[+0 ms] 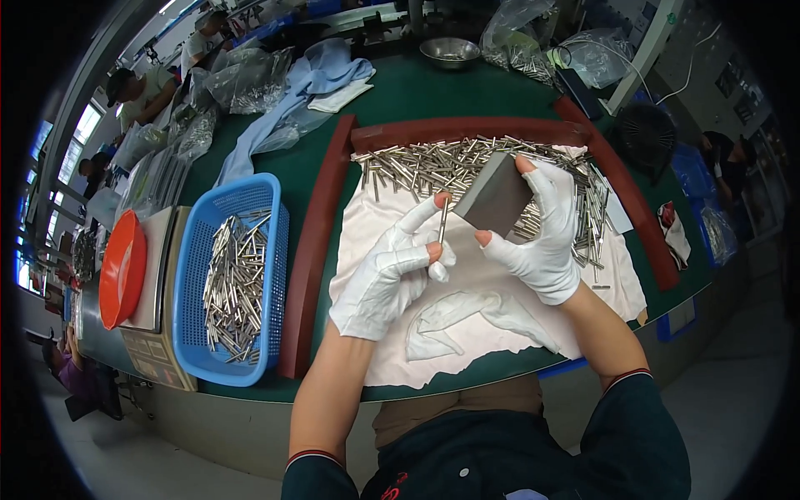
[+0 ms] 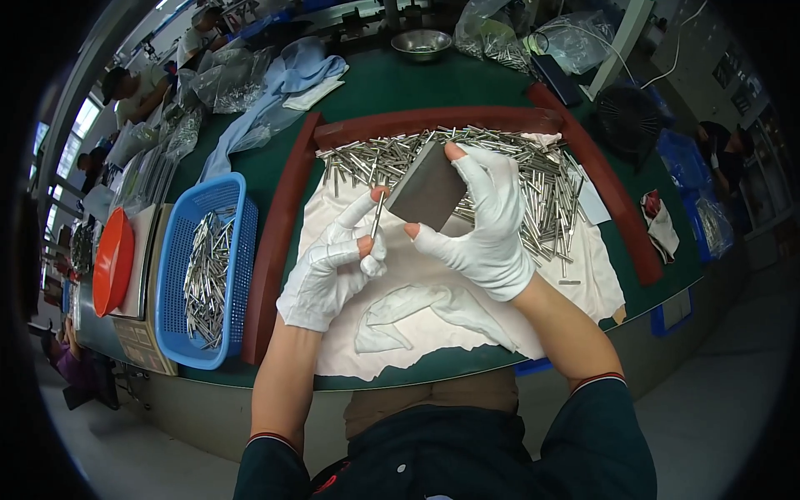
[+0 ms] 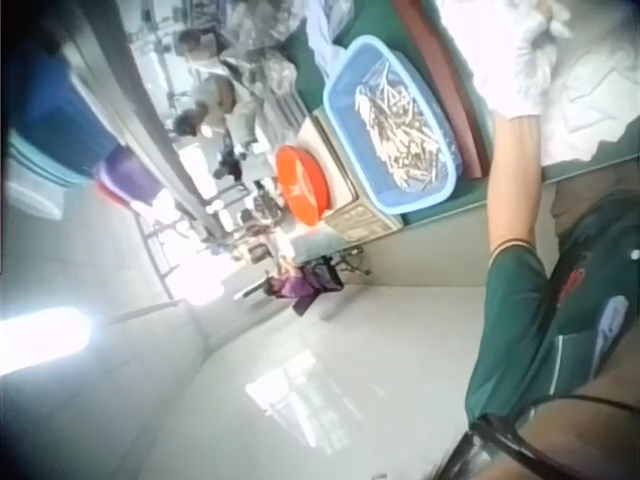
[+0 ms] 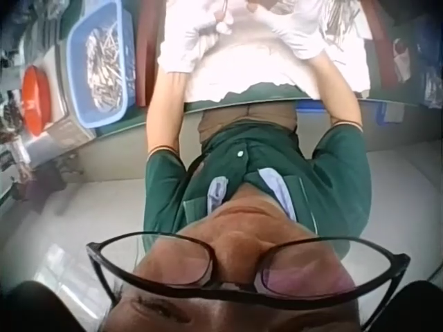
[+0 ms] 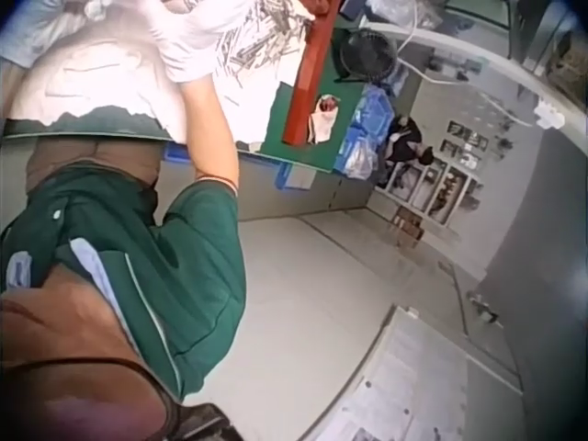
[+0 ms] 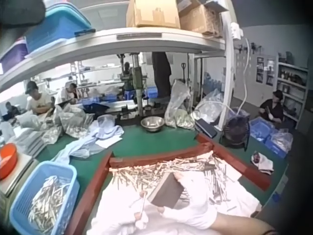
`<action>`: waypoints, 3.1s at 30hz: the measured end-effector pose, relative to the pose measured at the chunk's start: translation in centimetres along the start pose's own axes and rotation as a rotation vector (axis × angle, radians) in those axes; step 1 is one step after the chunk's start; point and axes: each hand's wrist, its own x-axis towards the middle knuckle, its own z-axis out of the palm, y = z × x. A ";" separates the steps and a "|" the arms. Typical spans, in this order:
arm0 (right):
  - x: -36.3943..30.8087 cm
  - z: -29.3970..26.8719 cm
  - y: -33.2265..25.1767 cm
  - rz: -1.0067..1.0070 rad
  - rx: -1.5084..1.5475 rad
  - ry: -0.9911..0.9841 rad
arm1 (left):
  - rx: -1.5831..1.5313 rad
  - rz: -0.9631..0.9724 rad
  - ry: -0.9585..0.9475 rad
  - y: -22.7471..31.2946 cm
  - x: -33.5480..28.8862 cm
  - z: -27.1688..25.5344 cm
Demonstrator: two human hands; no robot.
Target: Inspecting and polishing small cylindrical metal components using a polishing block and cloth.
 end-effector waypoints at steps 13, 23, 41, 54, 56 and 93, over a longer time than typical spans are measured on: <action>0.2 0.3 -0.6 -0.044 0.005 -0.056 | -0.008 -0.015 0.043 -0.1 0.1 0.2; 0.1 0.6 -0.7 -0.065 -0.019 -0.046 | 0.136 -0.014 0.043 -0.4 0.2 0.0; 0.3 -0.2 -0.3 0.047 0.028 -0.039 | 0.129 0.091 -0.003 0.9 -0.3 -0.8; -0.1 0.4 -0.5 0.019 0.038 -0.054 | 0.089 0.067 -0.058 0.4 -0.2 -0.9; 0.0 0.5 -0.6 0.003 0.033 -0.050 | 0.108 0.054 -0.032 0.4 -0.2 -0.7; 0.2 0.1 0.6 0.003 -0.021 -0.024 | 0.299 0.143 0.032 0.3 0.0 -0.3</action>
